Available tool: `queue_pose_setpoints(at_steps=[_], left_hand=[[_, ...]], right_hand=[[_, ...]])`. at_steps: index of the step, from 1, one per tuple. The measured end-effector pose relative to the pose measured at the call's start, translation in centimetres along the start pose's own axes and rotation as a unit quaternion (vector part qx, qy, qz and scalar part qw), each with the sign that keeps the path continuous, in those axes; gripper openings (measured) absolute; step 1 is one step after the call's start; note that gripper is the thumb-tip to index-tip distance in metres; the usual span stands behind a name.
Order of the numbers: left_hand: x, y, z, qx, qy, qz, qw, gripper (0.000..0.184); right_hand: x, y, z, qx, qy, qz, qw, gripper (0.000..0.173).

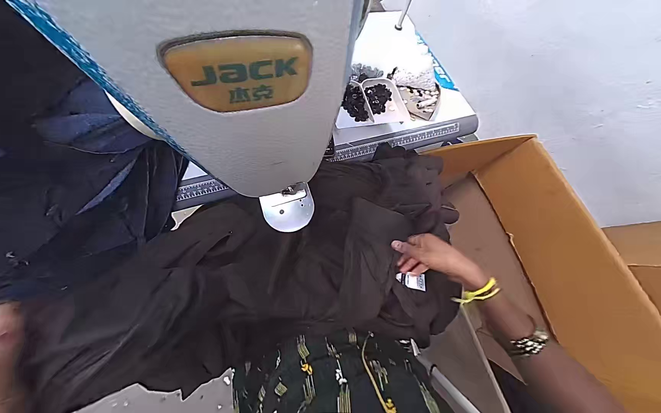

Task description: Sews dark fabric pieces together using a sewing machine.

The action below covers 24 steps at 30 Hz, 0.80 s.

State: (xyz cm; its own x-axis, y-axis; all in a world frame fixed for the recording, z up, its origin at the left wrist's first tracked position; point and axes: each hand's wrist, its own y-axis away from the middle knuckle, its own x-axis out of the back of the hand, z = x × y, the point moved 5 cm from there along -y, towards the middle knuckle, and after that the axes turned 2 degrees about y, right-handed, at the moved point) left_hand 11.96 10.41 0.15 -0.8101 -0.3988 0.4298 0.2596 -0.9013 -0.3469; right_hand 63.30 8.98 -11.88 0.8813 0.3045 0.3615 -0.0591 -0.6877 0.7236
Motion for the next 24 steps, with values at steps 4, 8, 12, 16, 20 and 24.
queue_pose_setpoints(at_steps=[4,8,12,16,20,24], left_hand=[[-6.5,-0.6,3.5,-0.204,-0.127,-0.195,0.951,0.055],[-8.3,0.8,6.5,-0.208,0.118,-0.256,0.937,0.039],[-11.9,4.5,6.6,0.023,0.44,-0.44,0.782,0.068],[-13.3,7.3,2.5,0.189,0.32,-0.392,0.842,0.095],[-12.1,8.9,-0.2,0.092,0.085,-0.319,0.939,0.054],[-12.6,9.2,0.4,-0.035,-0.023,-0.274,0.961,0.029]], right_hand=[[1.8,2.8,-3.6,0.222,-0.31,0.191,0.904,0.019],[11.2,11.5,-9.6,0.487,-0.257,0.468,0.691,0.039],[0.4,12.2,-15.4,0.562,0.075,0.241,0.787,0.025],[-13.2,5.2,-14.0,0.517,0.286,-0.048,0.805,0.043],[-14.3,0.9,-12.7,0.476,0.159,-0.15,0.852,0.069],[-14.2,0.5,-12.8,0.449,0.15,-0.177,0.863,0.052]])
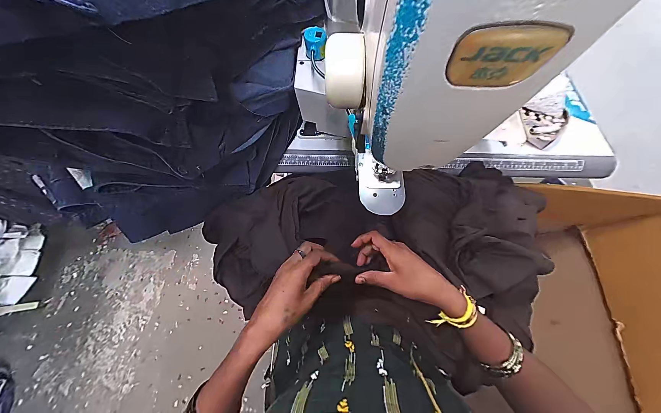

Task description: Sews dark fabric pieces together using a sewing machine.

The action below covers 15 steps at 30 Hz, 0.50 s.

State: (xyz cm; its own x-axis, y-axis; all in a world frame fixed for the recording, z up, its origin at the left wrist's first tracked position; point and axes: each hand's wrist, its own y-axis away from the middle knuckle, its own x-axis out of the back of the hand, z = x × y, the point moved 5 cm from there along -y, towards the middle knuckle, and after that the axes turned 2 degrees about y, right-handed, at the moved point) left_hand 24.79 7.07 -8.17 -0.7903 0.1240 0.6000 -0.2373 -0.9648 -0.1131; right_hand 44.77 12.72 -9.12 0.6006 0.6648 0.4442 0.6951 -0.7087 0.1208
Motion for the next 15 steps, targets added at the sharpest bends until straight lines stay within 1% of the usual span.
queue_pose_setpoints(at_steps=[1,2,3,5,7,8,9,11,13,15], left_hand=[[0.1,-0.2,0.4,-0.014,-0.018,0.02,1.0,0.026],[0.4,-0.6,0.9,-0.032,-0.034,0.037,0.998,0.027],[0.8,-1.1,1.6,-0.057,-0.045,0.053,0.996,0.03],[1.8,-2.4,3.0,-0.104,-0.053,0.073,0.99,0.032],[2.4,-4.1,4.3,-0.125,-0.018,0.09,0.988,0.034],[2.2,-5.1,4.6,-0.109,0.028,0.088,0.99,0.033],[1.7,-6.3,4.5,-0.073,0.096,0.075,0.99,0.03],[0.5,-8.5,4.1,0.022,0.232,0.051,0.971,0.019],[-0.2,-10.2,4.1,0.096,0.326,0.054,0.939,0.017],[-0.5,-11.0,4.2,0.128,0.349,0.064,0.926,0.02]], right_hand=[[0.1,0.2,-0.1,0.007,-0.006,0.005,1.0,0.041],[0.3,0.4,-0.5,0.021,-0.019,0.016,0.999,0.031],[0.7,0.7,-1.0,0.036,-0.038,0.029,0.998,0.025],[2.1,1.3,-2.6,0.062,-0.079,0.061,0.993,0.022],[4.6,1.5,-4.4,0.068,-0.069,0.136,0.986,0.021],[6.1,1.5,-4.8,0.059,-0.031,0.185,0.981,0.021],[7.6,1.2,-4.9,0.046,0.016,0.23,0.972,0.023],[9.9,0.2,-4.3,0.02,0.083,0.283,0.955,0.021],[11.4,-1.2,-3.4,-0.009,0.076,0.289,0.954,0.017],[12.1,-2.1,-3.0,-0.021,0.034,0.271,0.962,0.011]])
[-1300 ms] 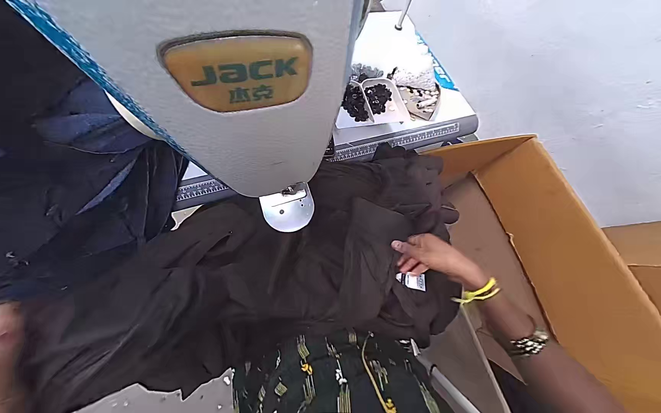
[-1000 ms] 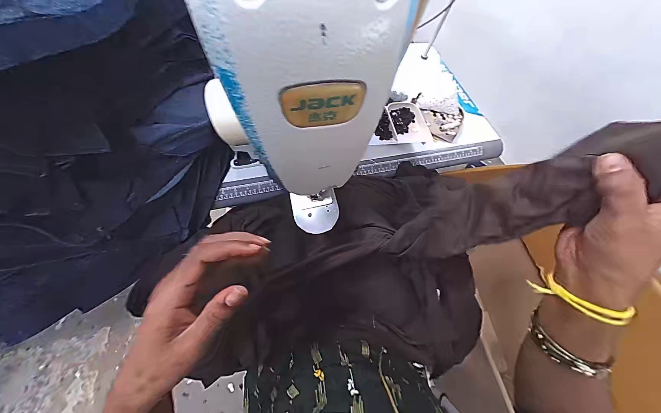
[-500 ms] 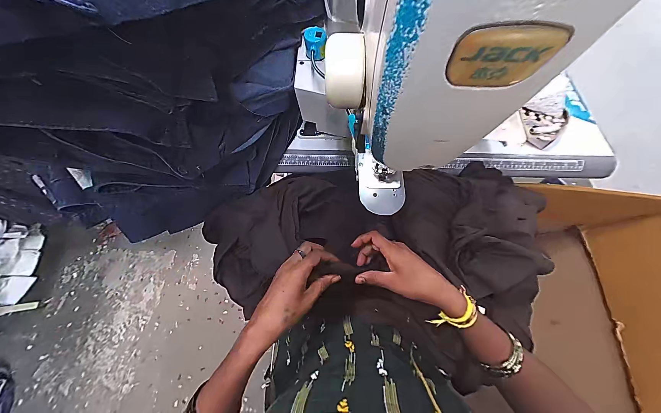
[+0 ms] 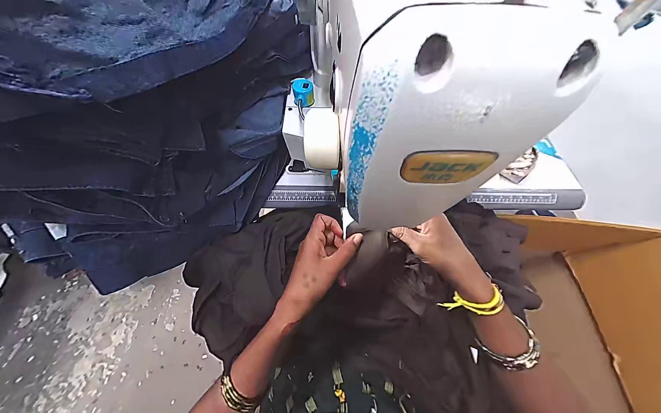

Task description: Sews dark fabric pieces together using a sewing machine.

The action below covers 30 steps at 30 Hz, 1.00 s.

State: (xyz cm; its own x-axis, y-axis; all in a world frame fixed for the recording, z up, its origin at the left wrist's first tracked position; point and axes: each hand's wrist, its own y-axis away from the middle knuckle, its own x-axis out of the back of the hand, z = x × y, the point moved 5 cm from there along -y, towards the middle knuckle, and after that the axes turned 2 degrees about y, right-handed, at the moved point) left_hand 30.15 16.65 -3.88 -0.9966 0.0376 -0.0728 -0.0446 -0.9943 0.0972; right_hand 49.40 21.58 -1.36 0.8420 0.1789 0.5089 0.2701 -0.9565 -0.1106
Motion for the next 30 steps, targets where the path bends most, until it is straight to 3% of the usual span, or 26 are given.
queue_pose_setpoints(at_steps=[8,11,13,16,18,20,22,24,25,27,29,30], left_hand=[[0.0,-0.1,-0.4,0.02,-0.011,0.017,1.0,0.025],[0.3,0.9,-1.0,-0.026,-0.04,-0.004,0.999,0.026],[0.7,2.2,-1.9,-0.081,-0.104,-0.049,0.99,0.035],[0.7,4.3,-3.3,-0.171,-0.285,-0.102,0.938,0.059],[-0.2,5.0,-3.5,-0.234,-0.363,-0.105,0.896,0.054],[-1.0,5.0,-2.3,-0.237,-0.268,-0.137,0.924,0.042],[-1.6,5.2,-0.5,-0.14,-0.041,-0.225,0.963,0.032],[-2.0,5.2,0.0,-0.051,0.074,-0.288,0.953,0.028],[-1.8,5.0,-0.3,-0.057,0.052,-0.291,0.954,0.029],[-1.1,4.7,-1.4,-0.14,-0.141,-0.246,0.949,0.04],[-0.5,4.9,-2.9,-0.172,-0.311,-0.203,0.912,0.049],[-0.2,5.1,-3.5,-0.17,-0.332,-0.189,0.909,0.05]], right_hand=[[0.1,-0.8,-1.0,0.01,-0.037,-0.039,0.999,0.009],[1.4,-0.7,-0.2,0.007,0.003,-0.052,0.999,0.021],[4.1,-0.9,1.1,-0.011,0.109,0.035,0.993,0.027],[7.6,-1.9,3.6,-0.006,0.295,0.19,0.937,0.021],[7.8,-3.0,4.8,0.047,0.358,0.192,0.913,0.023],[7.1,-4.5,5.2,0.088,0.389,0.165,0.902,0.029],[6.1,-5.9,5.0,0.085,0.415,0.128,0.897,0.038],[5.4,-7.0,5.1,0.07,0.441,0.089,0.89,0.046],[5.1,-7.6,5.7,0.067,0.465,0.073,0.88,0.046],[4.6,-8.2,6.6,0.044,0.516,0.045,0.854,0.042],[4.6,-7.2,6.4,0.051,0.492,0.078,0.866,0.033],[4.9,-6.3,6.2,0.065,0.462,0.102,0.879,0.03]])
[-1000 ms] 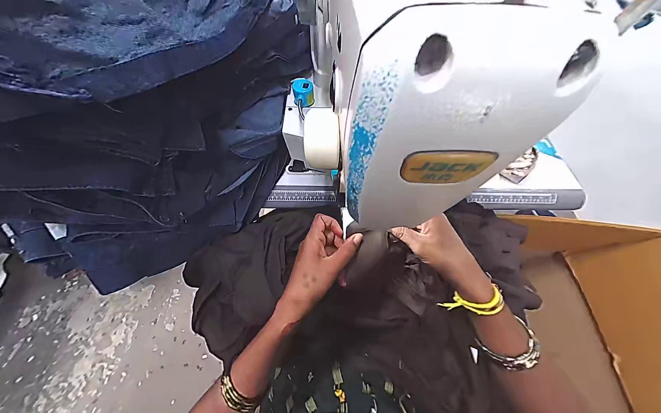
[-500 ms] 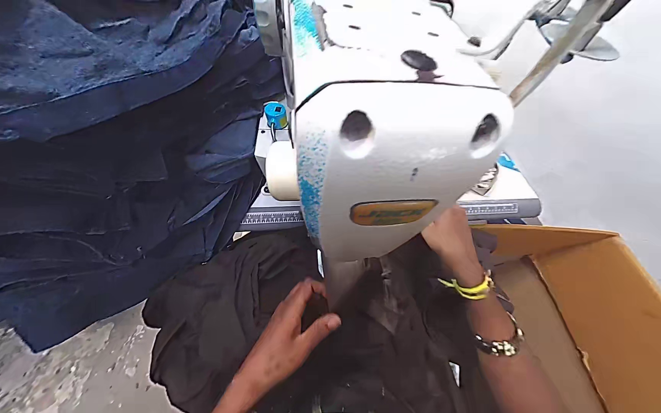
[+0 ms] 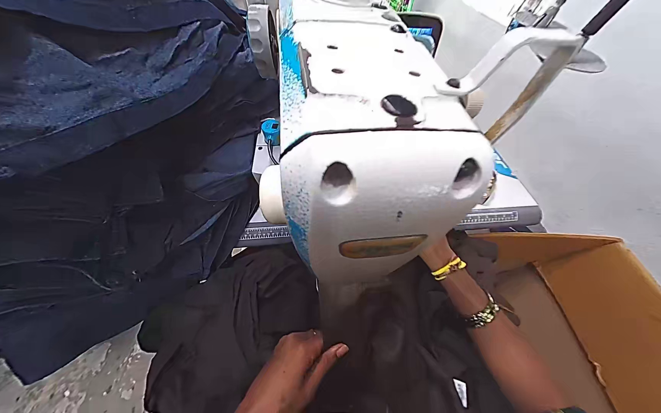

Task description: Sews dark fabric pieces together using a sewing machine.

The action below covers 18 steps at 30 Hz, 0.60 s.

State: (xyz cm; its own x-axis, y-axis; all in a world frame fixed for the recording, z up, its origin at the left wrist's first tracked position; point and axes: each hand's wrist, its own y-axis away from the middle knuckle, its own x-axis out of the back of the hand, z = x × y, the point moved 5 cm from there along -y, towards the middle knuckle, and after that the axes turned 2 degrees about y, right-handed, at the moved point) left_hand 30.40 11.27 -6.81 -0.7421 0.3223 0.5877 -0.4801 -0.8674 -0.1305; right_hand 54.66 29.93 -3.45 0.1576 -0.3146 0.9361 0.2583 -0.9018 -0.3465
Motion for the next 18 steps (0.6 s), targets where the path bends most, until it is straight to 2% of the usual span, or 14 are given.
queue_pose_setpoints(at_steps=[3,5,7,9,11,13,14,16,18], left_hand=[[0.6,0.0,-0.3,0.017,0.073,0.054,0.996,0.046],[1.2,-0.7,0.3,0.067,0.163,0.085,0.981,0.043],[1.7,-1.6,0.9,0.157,0.253,0.096,0.95,0.034],[2.0,-2.2,1.2,0.208,0.275,0.086,0.935,0.033],[2.0,-1.8,1.4,0.148,0.237,0.084,0.956,0.034],[1.7,-0.1,1.9,0.048,0.173,0.068,0.981,0.04],[1.5,0.8,1.8,0.024,0.156,0.059,0.986,0.041],[1.3,2.1,0.8,0.025,0.147,0.062,0.987,0.041],[1.3,2.2,-0.2,0.046,0.157,0.063,0.984,0.04]], right_hand=[[1.3,2.1,1.1,-0.006,-0.088,0.101,0.991,0.029],[2.6,3.2,1.4,-0.014,-0.137,0.158,0.978,0.023],[4.2,3.4,0.9,-0.05,-0.203,0.159,0.965,0.018],[5.6,3.1,-0.4,-0.06,-0.257,0.134,0.955,0.017],[6.9,3.5,-2.7,0.018,-0.235,0.152,0.96,0.016],[7.7,4.6,-5.7,0.155,-0.163,0.21,0.952,0.02],[7.7,5.3,-7.2,0.225,-0.135,0.231,0.937,0.023],[7.2,6.2,-10.0,0.337,-0.133,0.225,0.904,0.024],[7.1,5.7,-11.2,0.361,-0.121,0.214,0.899,0.022]])
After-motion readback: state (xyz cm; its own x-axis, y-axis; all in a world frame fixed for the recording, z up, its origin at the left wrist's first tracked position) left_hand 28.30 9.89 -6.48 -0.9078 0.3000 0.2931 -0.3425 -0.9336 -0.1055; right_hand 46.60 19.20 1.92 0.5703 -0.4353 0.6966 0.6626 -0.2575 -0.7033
